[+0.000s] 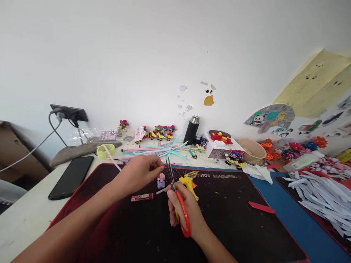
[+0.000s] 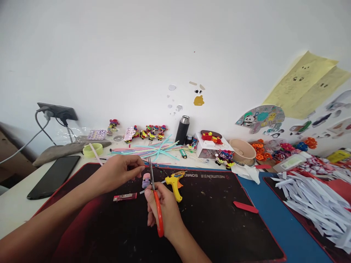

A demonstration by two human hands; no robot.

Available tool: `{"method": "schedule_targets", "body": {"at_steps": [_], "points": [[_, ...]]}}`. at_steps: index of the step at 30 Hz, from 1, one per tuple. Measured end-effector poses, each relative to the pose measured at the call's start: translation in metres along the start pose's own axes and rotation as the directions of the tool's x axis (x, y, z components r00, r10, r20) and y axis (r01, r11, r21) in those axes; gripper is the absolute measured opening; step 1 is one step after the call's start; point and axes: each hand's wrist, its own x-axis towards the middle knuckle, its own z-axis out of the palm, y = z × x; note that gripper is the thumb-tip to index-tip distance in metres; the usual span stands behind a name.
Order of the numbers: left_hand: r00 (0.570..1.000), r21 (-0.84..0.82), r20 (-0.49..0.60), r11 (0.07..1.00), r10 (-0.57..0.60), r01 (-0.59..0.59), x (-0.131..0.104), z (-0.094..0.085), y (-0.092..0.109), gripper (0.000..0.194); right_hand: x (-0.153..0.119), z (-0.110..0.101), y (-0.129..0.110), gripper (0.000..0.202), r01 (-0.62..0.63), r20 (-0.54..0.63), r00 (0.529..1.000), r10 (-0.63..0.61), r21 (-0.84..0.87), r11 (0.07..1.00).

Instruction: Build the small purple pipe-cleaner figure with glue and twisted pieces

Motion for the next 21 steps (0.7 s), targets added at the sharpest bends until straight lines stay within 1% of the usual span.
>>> {"method": "schedule_targets", "body": {"at_steps": [8,13,21], "points": [[1.000,-0.032,0.031,0.999,0.005,-0.004,0.0001,0.0036,0.0008,0.027,0.0023,-0.0006,0.0059,0.054,0.005,-0.011,1.000,-0.005,-0.017,1.000],[0.999,-0.019,0.038,1.000,0.018,-0.017,-0.0003,0.0048,0.0001,0.028,0.0034,-0.0006,0.0039,0.053,0.009,-0.018,1.000,-0.009,-0.013,1.000],[0.999,0.021,0.053,1.000,0.006,-0.007,0.0009,0.0049,0.0018,0.026,0.0018,0.0005,0.0003,0.053,0.010,-0.020,1.000,-0.011,-0.056,0.998]]}}
